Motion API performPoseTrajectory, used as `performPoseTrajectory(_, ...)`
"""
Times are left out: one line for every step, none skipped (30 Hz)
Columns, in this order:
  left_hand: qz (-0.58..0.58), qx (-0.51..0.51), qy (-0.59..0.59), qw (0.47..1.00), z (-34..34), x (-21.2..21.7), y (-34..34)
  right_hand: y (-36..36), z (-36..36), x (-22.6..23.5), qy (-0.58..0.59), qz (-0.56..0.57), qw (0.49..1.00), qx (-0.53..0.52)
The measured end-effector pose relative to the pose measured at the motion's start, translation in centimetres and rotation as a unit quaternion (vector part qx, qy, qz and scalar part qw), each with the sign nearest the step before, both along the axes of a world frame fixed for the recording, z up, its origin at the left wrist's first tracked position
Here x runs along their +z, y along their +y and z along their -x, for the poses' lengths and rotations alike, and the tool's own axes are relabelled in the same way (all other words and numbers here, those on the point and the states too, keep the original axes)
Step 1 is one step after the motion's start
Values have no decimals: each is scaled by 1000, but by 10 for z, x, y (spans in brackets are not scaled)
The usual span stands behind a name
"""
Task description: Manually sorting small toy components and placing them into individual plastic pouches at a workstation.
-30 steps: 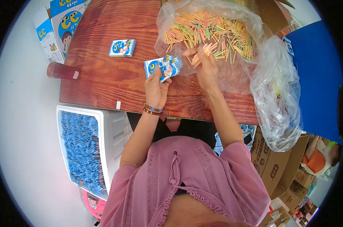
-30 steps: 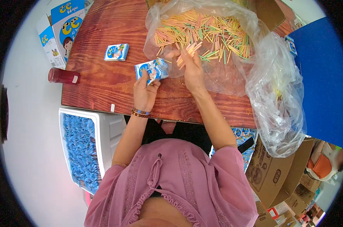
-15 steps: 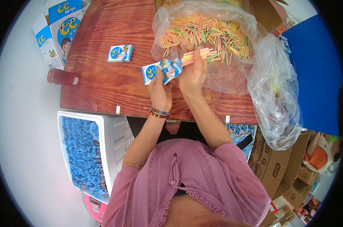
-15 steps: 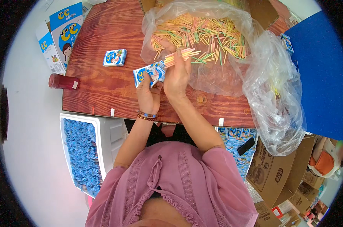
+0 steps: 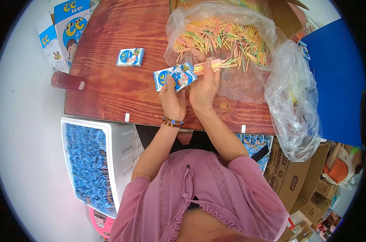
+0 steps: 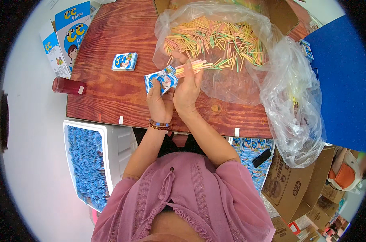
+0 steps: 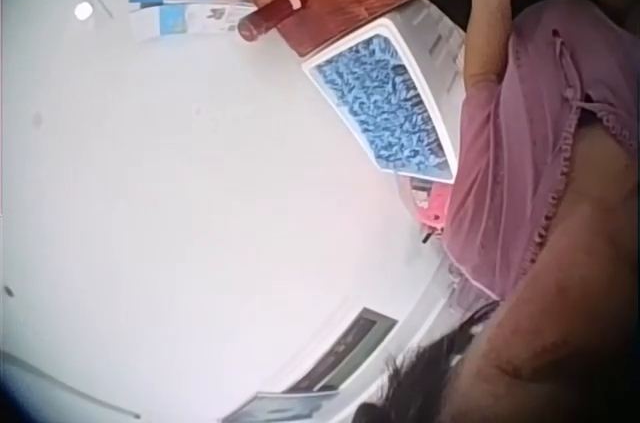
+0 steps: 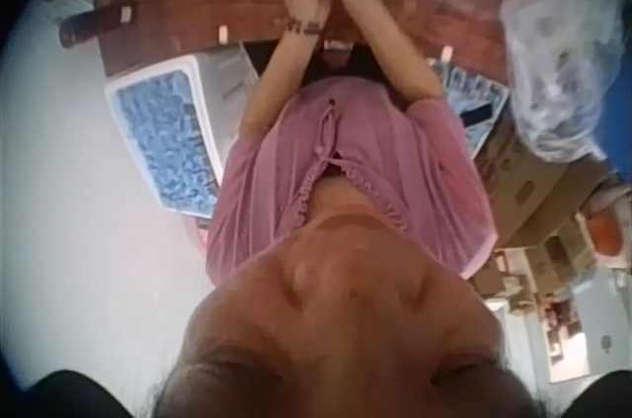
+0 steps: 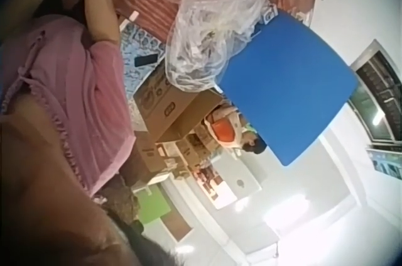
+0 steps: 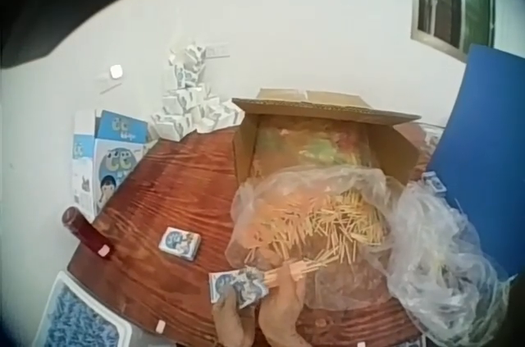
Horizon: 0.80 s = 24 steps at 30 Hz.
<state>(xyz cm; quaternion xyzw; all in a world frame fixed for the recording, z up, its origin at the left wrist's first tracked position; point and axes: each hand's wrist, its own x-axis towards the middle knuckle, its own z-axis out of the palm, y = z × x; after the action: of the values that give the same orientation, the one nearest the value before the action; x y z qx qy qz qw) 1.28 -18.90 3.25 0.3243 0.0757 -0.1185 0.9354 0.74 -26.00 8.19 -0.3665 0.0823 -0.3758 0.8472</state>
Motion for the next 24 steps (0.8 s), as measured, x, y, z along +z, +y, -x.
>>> performPoseTrajectory(3,2,-3,1000,0,-1,0,0,0,-1,11,18,1000,-4)
performPoseTrajectory(6,5,-6,1000,-1,0,1,1,0,0,11,18,1000,-2)
performPoseTrajectory(7,7,-7,1000,-1,1,2,3,1,2,3,5,1000,-3)
performPoseTrajectory(5,5,-4,1000,-1,3,3,6,2,3,-5,-9,1000,-3)
performPoseTrajectory(4,2,-1,1000,0,4,2,7,3,5,-5,-8,1000,-3)
performPoseTrajectory(5,2,-1,1000,0,5,2,8,4,5,1,-5,1000,-6)
performPoseTrajectory(11,7,10,1000,1,5,1,9,4,6,7,-2,1000,-10)
performPoseTrajectory(16,12,20,1000,1,6,0,10,5,6,6,-2,1000,-10)
performPoseTrajectory(17,11,20,1000,1,7,-1,11,5,5,9,-24,1000,-5)
performPoseTrajectory(20,13,19,1000,1,8,-1,12,5,4,11,-46,999,-1)
performPoseTrajectory(22,16,18,999,2,9,-1,12,6,4,11,-46,999,0)
performPoseTrajectory(22,17,19,999,2,10,0,12,6,5,19,-47,999,4)
performPoseTrajectory(21,14,14,1000,2,10,1,12,6,5,28,-48,998,9)
performPoseTrajectory(21,12,9,1000,2,10,1,13,6,4,28,-48,998,10)
performPoseTrajectory(21,13,9,1000,2,10,1,13,5,3,34,-51,998,2)
performPoseTrajectory(18,14,10,1000,2,9,1,14,4,1,40,-54,998,-5)
performPoseTrajectory(14,14,10,1000,2,9,1,13,4,-1,40,-53,998,-6)
performPoseTrajectory(14,13,10,1000,2,8,0,11,3,-4,51,-65,996,-22)
performPoseTrajectory(27,11,9,1000,3,8,0,10,3,-5,62,-77,994,-39)
performPoseTrajectory(40,11,8,999,3,8,1,11,4,-3,62,-77,994,-38)
performPoseTrajectory(40,11,8,999,2,7,1,13,5,0,46,-60,997,-22)
performPoseTrajectory(45,13,8,999,1,6,1,14,6,2,29,-42,999,-5)
performPoseTrajectory(51,13,8,999,1,6,1,14,7,2,30,-42,999,-5)
performPoseTrajectory(51,13,9,999,1,5,1,14,8,2,44,-28,999,-5)
